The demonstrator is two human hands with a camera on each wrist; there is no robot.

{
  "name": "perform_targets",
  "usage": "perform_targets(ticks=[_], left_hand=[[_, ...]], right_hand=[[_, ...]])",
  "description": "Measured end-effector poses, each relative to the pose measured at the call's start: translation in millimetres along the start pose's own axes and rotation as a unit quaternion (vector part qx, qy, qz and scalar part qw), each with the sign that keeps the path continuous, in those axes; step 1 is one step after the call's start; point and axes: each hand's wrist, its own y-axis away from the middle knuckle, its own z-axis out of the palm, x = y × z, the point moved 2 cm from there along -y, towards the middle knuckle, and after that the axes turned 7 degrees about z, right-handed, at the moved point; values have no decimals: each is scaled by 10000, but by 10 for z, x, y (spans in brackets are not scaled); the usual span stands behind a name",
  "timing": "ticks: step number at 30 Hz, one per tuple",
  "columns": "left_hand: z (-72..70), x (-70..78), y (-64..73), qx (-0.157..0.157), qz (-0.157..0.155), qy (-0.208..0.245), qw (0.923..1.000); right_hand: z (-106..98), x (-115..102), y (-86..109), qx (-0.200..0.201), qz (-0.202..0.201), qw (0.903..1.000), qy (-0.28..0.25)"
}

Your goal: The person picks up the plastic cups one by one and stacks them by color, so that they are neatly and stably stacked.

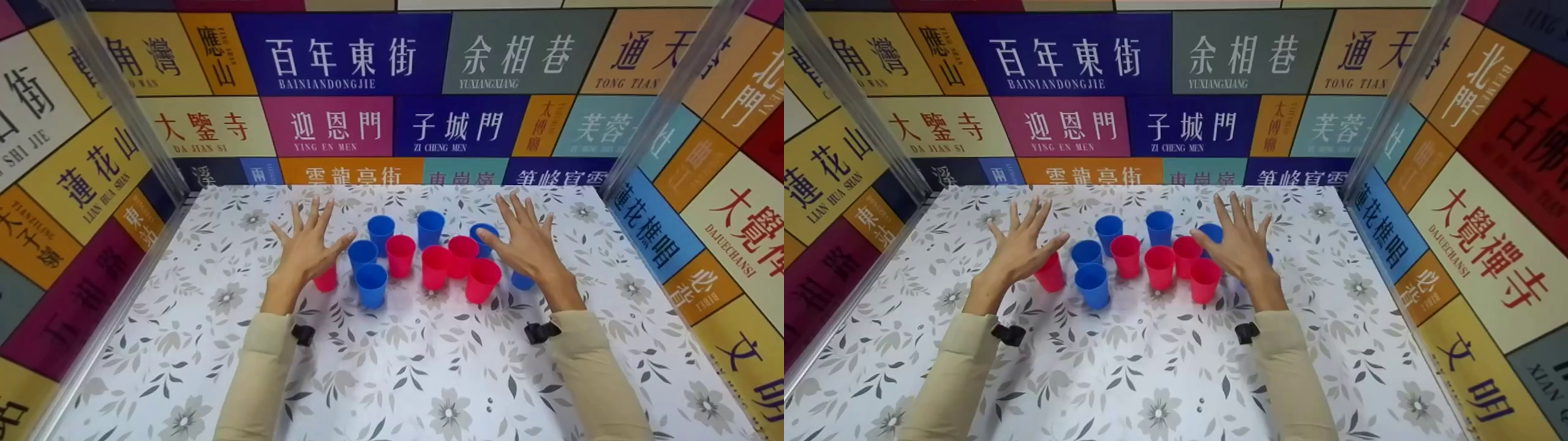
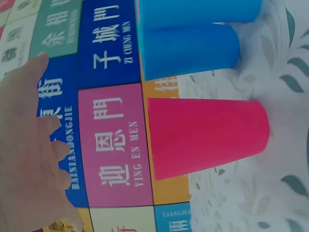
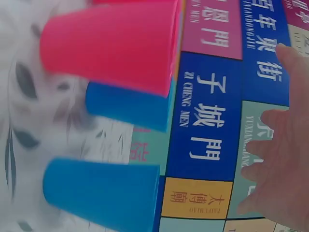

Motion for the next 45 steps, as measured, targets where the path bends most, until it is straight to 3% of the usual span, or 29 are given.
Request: perform_targets(ticks=[4, 7, 12, 18, 21, 26, 32, 38, 45], left_hand=[[36, -65, 87, 57, -168, 525, 9985], [91, -112, 145, 166, -290, 971, 9947], [232, -208, 274, 377, -513, 1781, 9820], [404, -338, 397, 730, -761, 2207, 9696], [456, -361, 411, 930, -766, 2656, 9565], [484, -393, 420, 1209, -720, 3430, 9287], [582, -504, 452, 1328, -728, 3963, 9056], [674, -542, 445, 1250, -670, 4213, 8958], [701, -543, 427, 1240, -706, 4381, 8875]], right_hand=[[54, 8, 65, 179, -119, 9964, -825], [99, 29, 115, 314, -206, 9863, -1607], [194, 73, 217, 340, -123, 9610, -2740], [340, 160, 295, 386, -139, 9260, -3753], [403, 193, 327, 316, -146, 9135, -4053], [480, 239, 345, 126, -66, 9139, -4058], [573, 322, 314, -284, -174, 9129, -4067], [654, 385, 326, -811, -39, 9152, -3947], [750, 439, 333, -1039, 161, 9280, -3574]])
